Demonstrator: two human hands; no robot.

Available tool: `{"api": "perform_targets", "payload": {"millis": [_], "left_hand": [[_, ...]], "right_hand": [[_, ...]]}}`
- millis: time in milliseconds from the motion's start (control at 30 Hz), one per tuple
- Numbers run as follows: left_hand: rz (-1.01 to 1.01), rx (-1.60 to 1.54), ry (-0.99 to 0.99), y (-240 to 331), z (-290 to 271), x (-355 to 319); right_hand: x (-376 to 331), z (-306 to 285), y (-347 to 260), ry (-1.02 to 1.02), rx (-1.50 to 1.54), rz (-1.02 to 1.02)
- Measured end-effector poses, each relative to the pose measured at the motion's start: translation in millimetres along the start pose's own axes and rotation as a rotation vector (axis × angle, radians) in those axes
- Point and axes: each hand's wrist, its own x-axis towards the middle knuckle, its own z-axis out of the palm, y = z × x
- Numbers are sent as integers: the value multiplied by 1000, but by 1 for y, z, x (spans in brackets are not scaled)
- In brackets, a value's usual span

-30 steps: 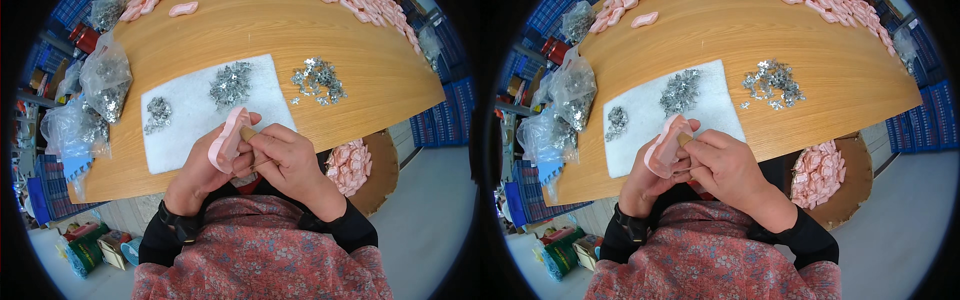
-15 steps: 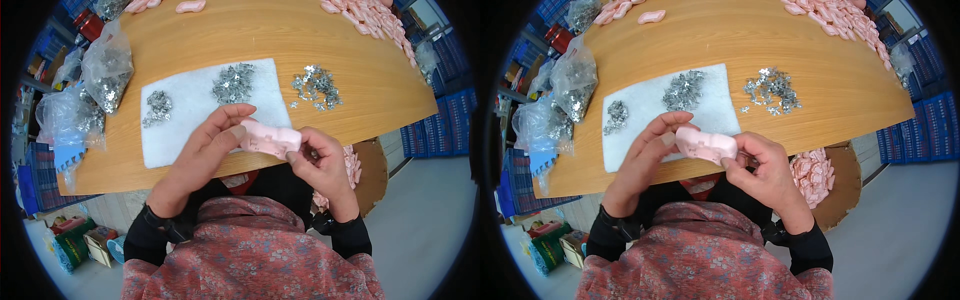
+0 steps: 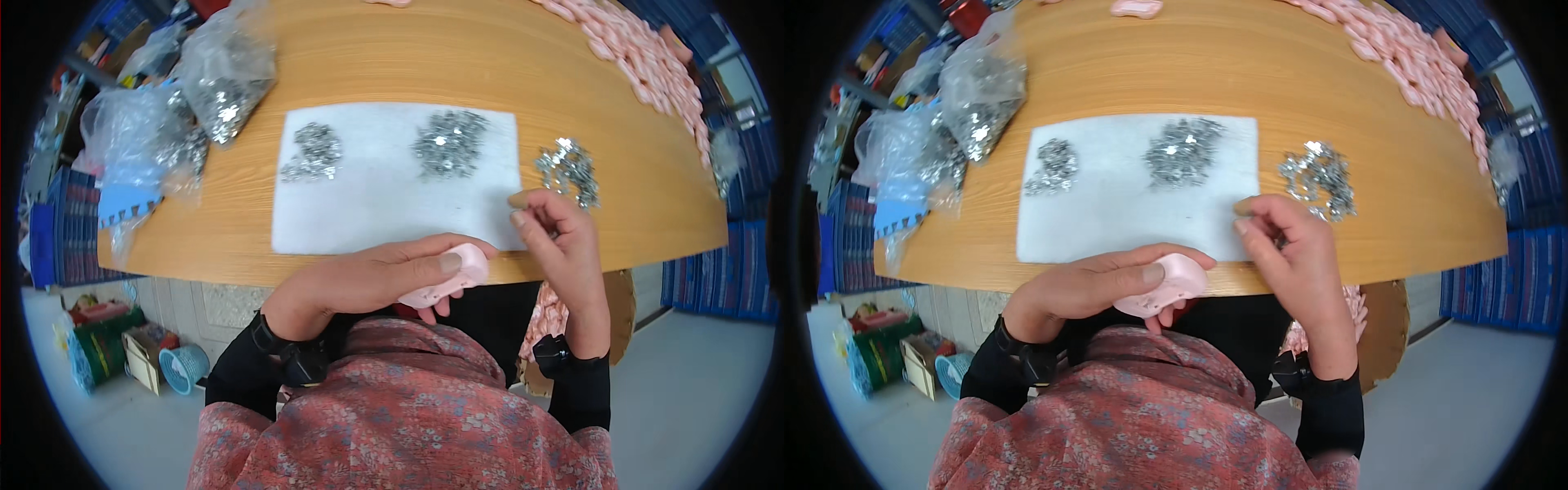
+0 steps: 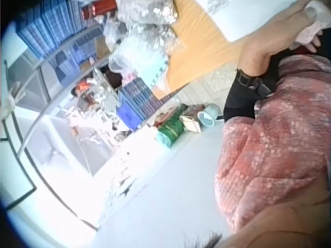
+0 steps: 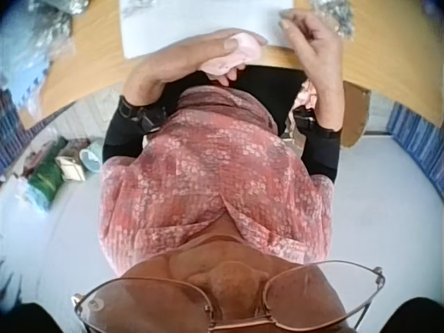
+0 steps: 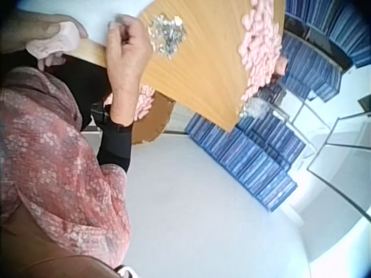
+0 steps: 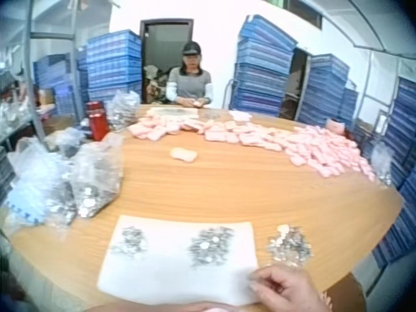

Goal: The person inserts small metal components into pink plastic housings using a thin metal tool. They handle the parts one at a time, placing the metal pieces into slots within the plastic shells. The person also gathers and organizes a large pile of pink plastic parts on the table.

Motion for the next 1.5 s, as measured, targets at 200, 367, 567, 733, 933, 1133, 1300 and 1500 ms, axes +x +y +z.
{"api": "perform_targets", "payload": {"millis": [200,367,567,733,933,1133,1300,1500], "left_hand": [[148,-10,5,-9,-5,-40],[141,-87,62,-9,-12,-66],[274,-187,208,-28,-29,-87],[458,-260,410,-33,-34,-97],[613,-496,705,-21,-33,-73],[675,-427,662,-28,-26,-48],[581,-65,739,-24,-21,-43],[492,-332,541,-23,-18,-33]], "right_hand": [[45,65,-54,-269,-196,-289],[81,114,-67,-344,-330,-422],[103,161,-74,-380,-576,-377],[106,159,-86,-419,-522,-210],[83,133,-93,-496,215,141],[48,121,-75,-390,457,153],[40,101,-65,-346,223,26],[34,80,-61,-295,232,17]]}}
